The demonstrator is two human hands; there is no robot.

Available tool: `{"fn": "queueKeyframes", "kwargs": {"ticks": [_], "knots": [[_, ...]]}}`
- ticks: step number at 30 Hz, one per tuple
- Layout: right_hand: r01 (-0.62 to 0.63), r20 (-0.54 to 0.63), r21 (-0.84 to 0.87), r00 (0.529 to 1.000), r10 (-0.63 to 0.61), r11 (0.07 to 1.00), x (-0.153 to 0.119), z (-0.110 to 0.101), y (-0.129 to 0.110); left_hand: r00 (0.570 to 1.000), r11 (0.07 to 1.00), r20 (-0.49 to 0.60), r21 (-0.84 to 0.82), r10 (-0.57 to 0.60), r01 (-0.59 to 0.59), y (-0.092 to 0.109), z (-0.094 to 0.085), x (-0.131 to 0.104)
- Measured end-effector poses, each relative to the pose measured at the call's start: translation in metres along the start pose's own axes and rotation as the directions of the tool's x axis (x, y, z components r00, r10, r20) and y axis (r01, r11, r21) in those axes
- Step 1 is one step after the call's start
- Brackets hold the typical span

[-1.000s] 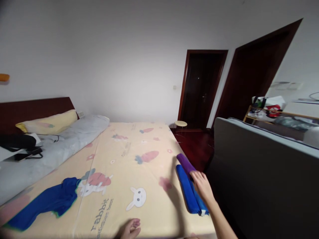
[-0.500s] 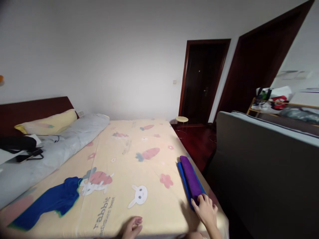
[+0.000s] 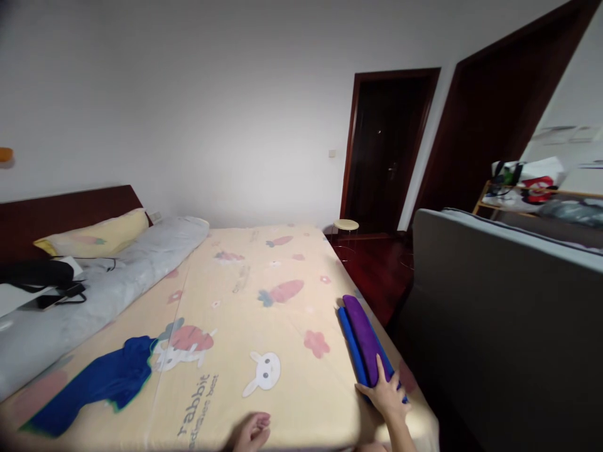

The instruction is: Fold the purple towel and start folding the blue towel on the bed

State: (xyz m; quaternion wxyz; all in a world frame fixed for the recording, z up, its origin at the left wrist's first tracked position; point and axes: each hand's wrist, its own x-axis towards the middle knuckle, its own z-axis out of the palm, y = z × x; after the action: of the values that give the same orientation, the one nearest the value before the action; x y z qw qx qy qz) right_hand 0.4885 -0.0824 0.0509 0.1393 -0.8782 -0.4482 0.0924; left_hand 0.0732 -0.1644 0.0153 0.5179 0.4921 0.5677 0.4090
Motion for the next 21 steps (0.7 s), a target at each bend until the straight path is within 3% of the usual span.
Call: {"fn": "queueKeyframes", "kwargs": {"ticks": [8,12,17,21], "knots": [[0.042,-0.075,-0.151,0.996,-0.054,0.988,-0.014,-0.014,-0.012,1.0,1.0,-0.008,0.0,-0.023,0.023,0.006,0.001,-0.002],[0.056,-0.075,-0.142,0.995,-0.068,0.988,-0.016,-0.022,-0.015,1.0,1.0,-0.015,-0.016,-0.013,0.012,0.01,-0.001,-0.004],[0.087,-0.049,-0.008,0.995,-0.087,0.996,-0.005,-0.044,-0.013,0.999,0.999,-0.012,-0.026,-0.032,0.032,0.012,-0.001,-0.001],[0.087,0.027,0.233,0.995,-0.096,0.969,0.011,-0.091,0.011,0.999,0.999,-0.037,-0.037,-0.032,0.031,0.014,0.002,0.0]]}}
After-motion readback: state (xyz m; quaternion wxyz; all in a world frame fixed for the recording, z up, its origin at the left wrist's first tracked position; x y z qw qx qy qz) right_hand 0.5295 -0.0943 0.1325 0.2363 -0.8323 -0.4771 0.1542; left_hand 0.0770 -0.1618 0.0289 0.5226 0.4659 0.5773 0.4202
